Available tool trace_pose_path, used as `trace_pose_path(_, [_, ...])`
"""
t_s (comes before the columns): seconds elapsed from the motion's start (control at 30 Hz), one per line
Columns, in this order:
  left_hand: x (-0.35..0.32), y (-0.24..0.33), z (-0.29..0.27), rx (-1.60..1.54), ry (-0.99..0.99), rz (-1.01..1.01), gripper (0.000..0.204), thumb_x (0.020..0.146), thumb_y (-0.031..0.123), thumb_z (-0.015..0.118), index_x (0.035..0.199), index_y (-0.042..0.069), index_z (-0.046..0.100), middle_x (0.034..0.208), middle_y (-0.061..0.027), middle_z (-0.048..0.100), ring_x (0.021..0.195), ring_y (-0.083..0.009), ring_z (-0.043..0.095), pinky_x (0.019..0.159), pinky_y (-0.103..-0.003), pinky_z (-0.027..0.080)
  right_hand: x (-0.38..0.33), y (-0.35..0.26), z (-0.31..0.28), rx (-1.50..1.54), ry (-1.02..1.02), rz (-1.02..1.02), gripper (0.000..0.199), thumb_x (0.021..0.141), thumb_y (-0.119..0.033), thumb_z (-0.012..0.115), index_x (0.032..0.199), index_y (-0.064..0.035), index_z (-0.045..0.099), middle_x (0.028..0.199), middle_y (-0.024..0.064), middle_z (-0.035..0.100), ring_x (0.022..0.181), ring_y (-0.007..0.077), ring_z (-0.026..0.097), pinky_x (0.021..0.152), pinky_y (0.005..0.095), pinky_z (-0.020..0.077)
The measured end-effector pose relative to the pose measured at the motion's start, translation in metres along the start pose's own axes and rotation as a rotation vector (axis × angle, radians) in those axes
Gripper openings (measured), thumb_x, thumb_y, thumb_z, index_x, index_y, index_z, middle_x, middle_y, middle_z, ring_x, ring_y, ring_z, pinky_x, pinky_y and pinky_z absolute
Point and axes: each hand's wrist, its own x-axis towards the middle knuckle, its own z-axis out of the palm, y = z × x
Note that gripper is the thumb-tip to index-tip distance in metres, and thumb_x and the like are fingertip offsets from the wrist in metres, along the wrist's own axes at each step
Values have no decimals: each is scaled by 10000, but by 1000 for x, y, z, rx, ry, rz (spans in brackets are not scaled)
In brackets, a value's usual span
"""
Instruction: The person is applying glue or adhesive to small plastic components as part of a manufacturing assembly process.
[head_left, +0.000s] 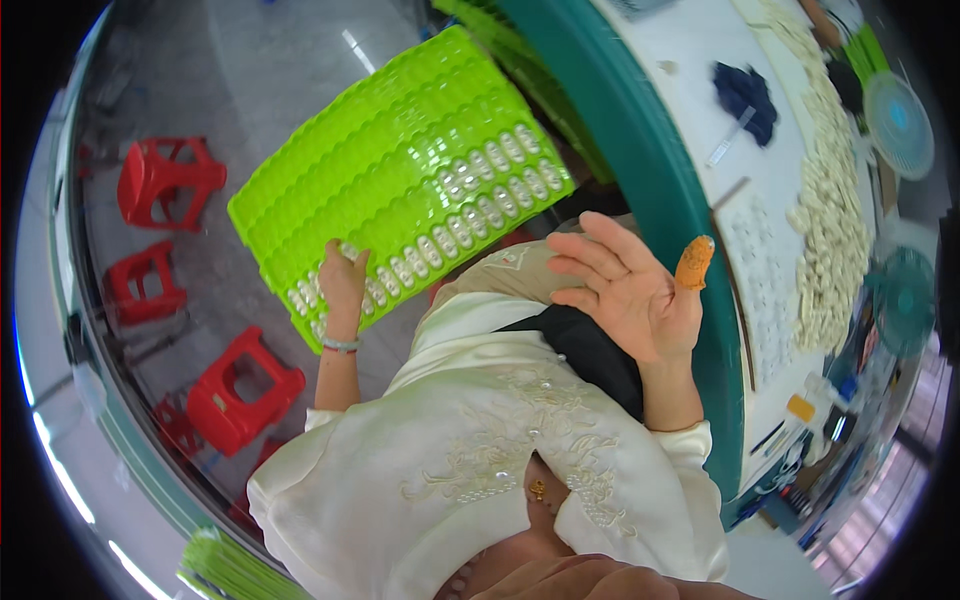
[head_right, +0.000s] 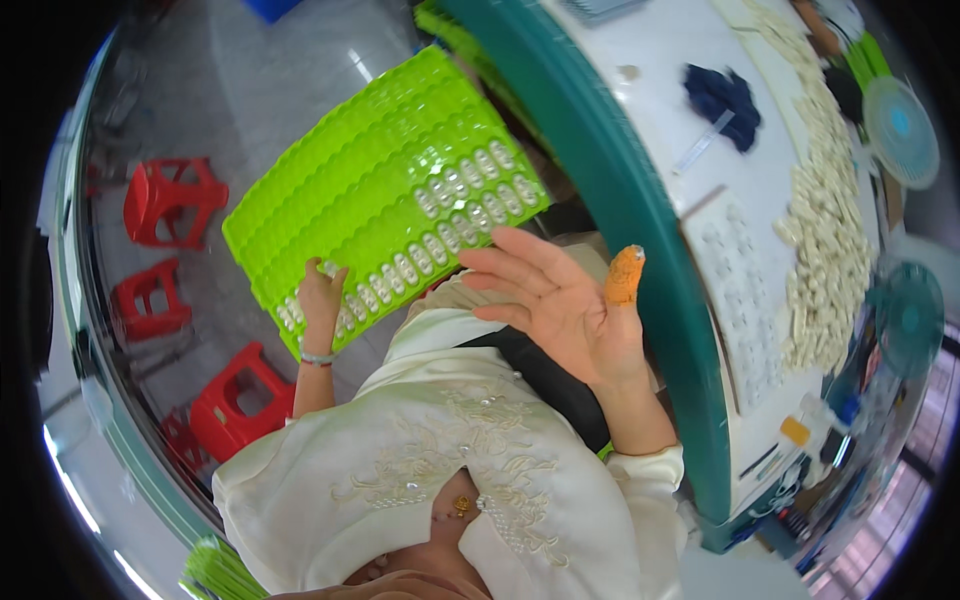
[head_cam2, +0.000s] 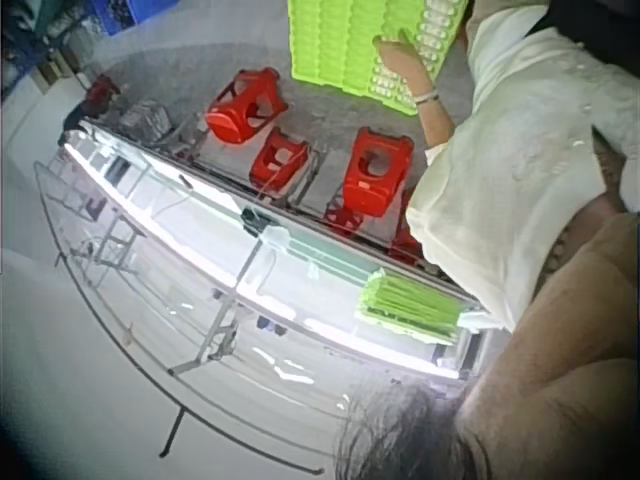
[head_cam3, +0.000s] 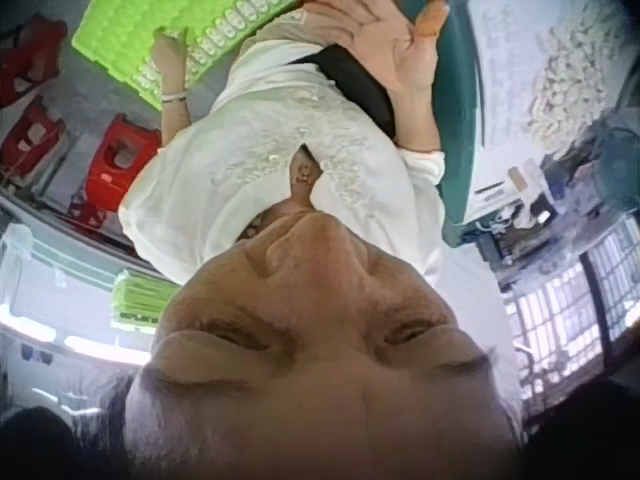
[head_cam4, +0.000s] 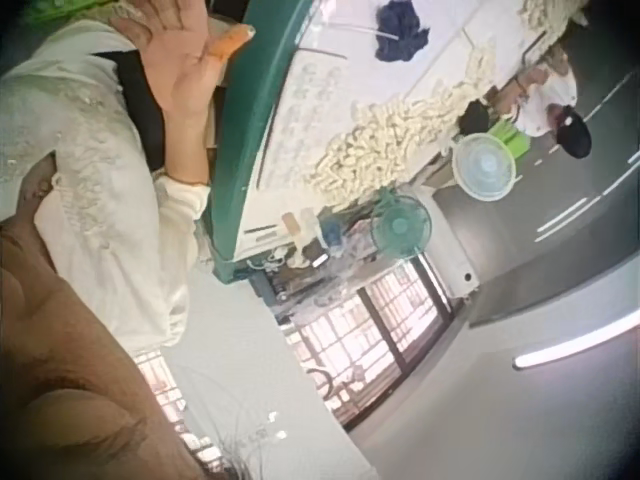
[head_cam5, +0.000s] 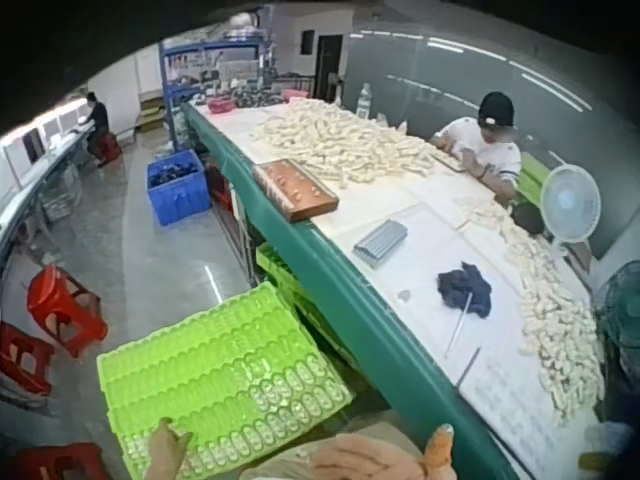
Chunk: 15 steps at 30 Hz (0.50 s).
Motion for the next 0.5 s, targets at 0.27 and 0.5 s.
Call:
trace_pose_path(0.27, [34,253,-66,-609,-253,596,265,800,91,731,1034,14,636,681,-93,596,583,-165,589,533,-270,478,-130,-27,-7,-197,266,-394,537,933,-381,546,1289,13,473,1173,194,569,901,215,614,787,328,510])
trace_pose_path(0.5, [-41,526,-89,-761,-405,1706,233,787,127,736,986,43,650,788,-83,605,655,-207,609,582,-275,504,-280,-50,-8,-973,1260,-586,294,878,-151,634,1128,-8,576,955,116,627,679,154,609,605,278,505])
